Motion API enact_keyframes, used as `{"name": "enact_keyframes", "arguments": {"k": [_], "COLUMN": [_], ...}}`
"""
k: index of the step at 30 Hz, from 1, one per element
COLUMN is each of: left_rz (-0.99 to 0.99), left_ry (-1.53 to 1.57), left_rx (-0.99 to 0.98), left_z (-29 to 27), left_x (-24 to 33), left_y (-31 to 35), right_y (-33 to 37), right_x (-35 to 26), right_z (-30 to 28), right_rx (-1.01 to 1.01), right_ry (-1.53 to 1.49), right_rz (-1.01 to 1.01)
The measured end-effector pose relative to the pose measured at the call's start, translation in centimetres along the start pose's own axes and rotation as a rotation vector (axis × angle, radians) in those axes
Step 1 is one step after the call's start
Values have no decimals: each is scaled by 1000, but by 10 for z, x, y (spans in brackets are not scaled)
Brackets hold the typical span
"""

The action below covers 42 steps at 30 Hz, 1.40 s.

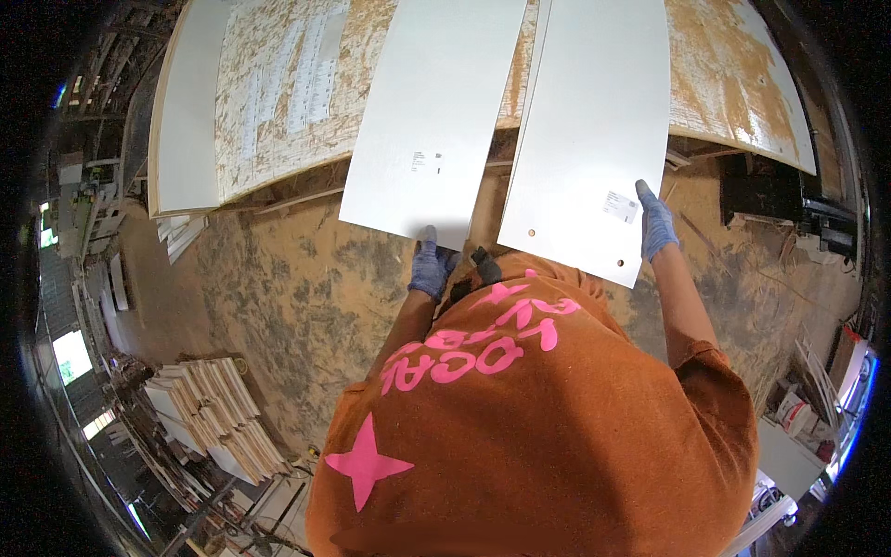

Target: The person measures white rectangular panels with a tape measure, then stacks and sorts them on a workbench. They also handle wooden trim pieces and printed labels, arranging them on the table.

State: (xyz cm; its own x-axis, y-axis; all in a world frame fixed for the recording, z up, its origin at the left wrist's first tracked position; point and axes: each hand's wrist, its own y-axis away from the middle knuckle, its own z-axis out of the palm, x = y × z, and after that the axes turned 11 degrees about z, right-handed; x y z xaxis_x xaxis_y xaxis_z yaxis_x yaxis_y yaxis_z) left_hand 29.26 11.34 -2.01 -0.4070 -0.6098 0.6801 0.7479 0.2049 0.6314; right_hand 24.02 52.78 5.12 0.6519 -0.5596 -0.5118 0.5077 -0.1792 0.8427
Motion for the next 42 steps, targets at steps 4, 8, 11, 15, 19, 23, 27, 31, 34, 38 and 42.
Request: {"name": "enact_keyframes", "arguments": {"k": [4,8,11,15,19,23,27,31,34,38,42], "left_rz": [48,87,-158,-522,-569,-567,-539,-491,-459,-525,-403], "left_ry": [-12,90,526,1071,1310,1309,1255,1277,1253,1305,1254], "left_rx": [-78,-214,-376,-533,-526,-455,-371,-221,-361,-239,-390], "left_z": [3,64,74,103,118,117,104,84,90,88,81], "left_x": [15,109,145,175,173,169,171,178,181,188,184], "left_y": [4,68,82,103,107,103,87,86,87,87,77], "right_y": [-6,-10,-5,5,-1,2,-35,-4,-25,-58,-58], "right_x": [-10,-14,-19,-20,-17,-19,-10,-32,-28,-33,-38], "right_z": [7,5,12,24,17,13,-6,12,6,-8,-9], "right_rx": [-16,-12,-19,11,10,-39,89,-46,10,12,255], "right_ry": [3,28,56,65,59,36,153,96,210,265,291], "right_rz": [53,10,2,-56,-80,-90,-162,-58,-228,-328,-536]}}
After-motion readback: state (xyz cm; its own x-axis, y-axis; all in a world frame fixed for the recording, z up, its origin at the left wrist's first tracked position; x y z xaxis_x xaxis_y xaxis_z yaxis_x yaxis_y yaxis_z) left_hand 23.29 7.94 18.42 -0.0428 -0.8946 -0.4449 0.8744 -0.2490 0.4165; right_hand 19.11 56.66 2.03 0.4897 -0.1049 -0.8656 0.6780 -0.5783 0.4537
